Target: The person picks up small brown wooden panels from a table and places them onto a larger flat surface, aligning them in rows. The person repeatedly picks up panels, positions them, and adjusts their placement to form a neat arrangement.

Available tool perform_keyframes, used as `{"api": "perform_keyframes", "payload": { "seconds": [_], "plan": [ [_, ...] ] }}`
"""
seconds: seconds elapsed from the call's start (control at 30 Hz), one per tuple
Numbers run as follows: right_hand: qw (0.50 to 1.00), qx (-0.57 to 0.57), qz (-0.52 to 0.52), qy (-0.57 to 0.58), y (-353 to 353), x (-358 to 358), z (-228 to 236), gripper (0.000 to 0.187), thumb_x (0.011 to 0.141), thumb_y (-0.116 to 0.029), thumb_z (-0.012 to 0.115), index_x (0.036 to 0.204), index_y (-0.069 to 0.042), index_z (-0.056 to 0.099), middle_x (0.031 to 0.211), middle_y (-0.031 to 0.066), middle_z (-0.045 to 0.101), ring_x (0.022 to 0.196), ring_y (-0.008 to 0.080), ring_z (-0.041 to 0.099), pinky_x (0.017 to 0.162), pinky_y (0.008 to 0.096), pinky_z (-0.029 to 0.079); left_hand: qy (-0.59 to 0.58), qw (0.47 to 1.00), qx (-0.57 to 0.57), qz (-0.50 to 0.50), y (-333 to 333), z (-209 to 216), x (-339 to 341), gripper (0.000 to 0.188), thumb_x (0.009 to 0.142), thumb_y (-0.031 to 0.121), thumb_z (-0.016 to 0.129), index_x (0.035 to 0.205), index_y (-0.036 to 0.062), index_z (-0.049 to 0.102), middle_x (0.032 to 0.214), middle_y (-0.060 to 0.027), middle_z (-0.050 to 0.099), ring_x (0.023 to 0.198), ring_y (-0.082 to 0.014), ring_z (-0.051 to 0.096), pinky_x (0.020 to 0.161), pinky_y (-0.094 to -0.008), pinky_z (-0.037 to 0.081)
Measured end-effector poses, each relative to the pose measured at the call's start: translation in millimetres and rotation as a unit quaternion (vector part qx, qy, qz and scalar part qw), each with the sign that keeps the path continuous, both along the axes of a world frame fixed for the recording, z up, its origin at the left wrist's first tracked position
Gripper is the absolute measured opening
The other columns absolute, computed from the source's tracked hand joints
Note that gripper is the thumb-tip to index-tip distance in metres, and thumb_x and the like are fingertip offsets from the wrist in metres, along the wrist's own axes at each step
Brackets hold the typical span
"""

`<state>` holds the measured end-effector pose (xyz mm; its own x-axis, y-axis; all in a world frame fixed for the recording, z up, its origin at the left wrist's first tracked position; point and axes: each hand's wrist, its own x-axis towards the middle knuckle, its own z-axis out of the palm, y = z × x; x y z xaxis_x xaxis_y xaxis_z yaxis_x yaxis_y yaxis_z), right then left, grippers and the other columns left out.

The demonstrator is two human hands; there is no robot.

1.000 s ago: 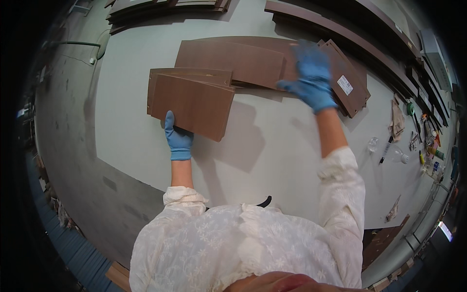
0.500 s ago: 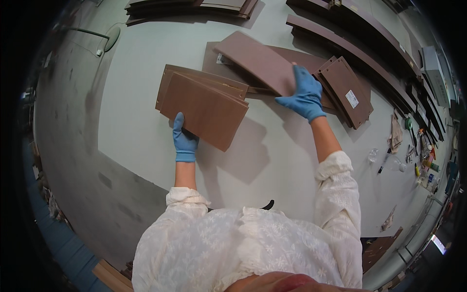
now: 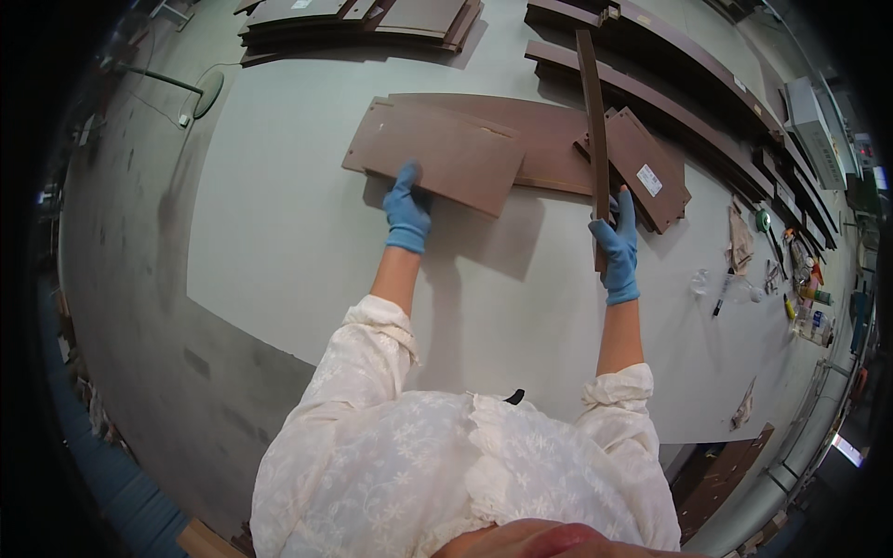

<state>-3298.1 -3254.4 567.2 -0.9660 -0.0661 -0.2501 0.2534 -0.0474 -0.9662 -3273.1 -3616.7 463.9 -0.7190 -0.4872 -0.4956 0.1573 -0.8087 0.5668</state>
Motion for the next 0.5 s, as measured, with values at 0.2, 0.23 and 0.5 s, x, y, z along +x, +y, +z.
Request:
{"api": "perform_keyframes", "payload": {
  "seconds": [0.2,0.23,0.5],
  "plan": [
    [0.999,0.025,-0.018,0.012,3.2,20.0,0.3,0.105,0.082,-0.013,0.082,0.169,-0.006,0.023,0.143,0.0093,0.049,0.113,0.0204,0.058,0.094,0.0331,0.053,-0.025,0.999,-0.014,0.029,26.9,-1.3,-26.6,0.046,0.083,0.019,0.091,0.121,0.0021,0.073,0.12,-0.0046,0.07,0.111,-0.0225,0.064,0.102,-0.0392,0.052],
    [0.999,0.029,-0.019,0.01,2.4,23.2,0.6,0.106,0.081,-0.013,0.082,0.169,-0.005,0.023,0.143,0.0094,0.05,0.113,0.0207,0.058,0.094,0.0331,0.053,-0.04,0.999,-0.023,0.028,28.2,-0.8,-27.5,0.046,0.083,0.02,0.091,0.121,0.0016,0.072,0.12,-0.0052,0.07,0.11,-0.0224,0.064,0.101,-0.0391,0.052],
    [0.994,0.102,-0.009,0.047,-28.5,25.1,5.1,0.117,0.073,-0.013,0.09,0.169,-0.007,0.023,0.146,0.0114,0.05,0.133,0.0261,0.052,0.112,0.0351,0.045,-0.183,0.96,-0.143,-0.16,-6.0,38.1,-17.5,0.05,0.091,0.031,0.085,0.123,-0.0036,0.068,0.114,-0.0124,0.07,0.098,-0.0288,0.069,0.082,-0.0403,0.064]
  ]
}}
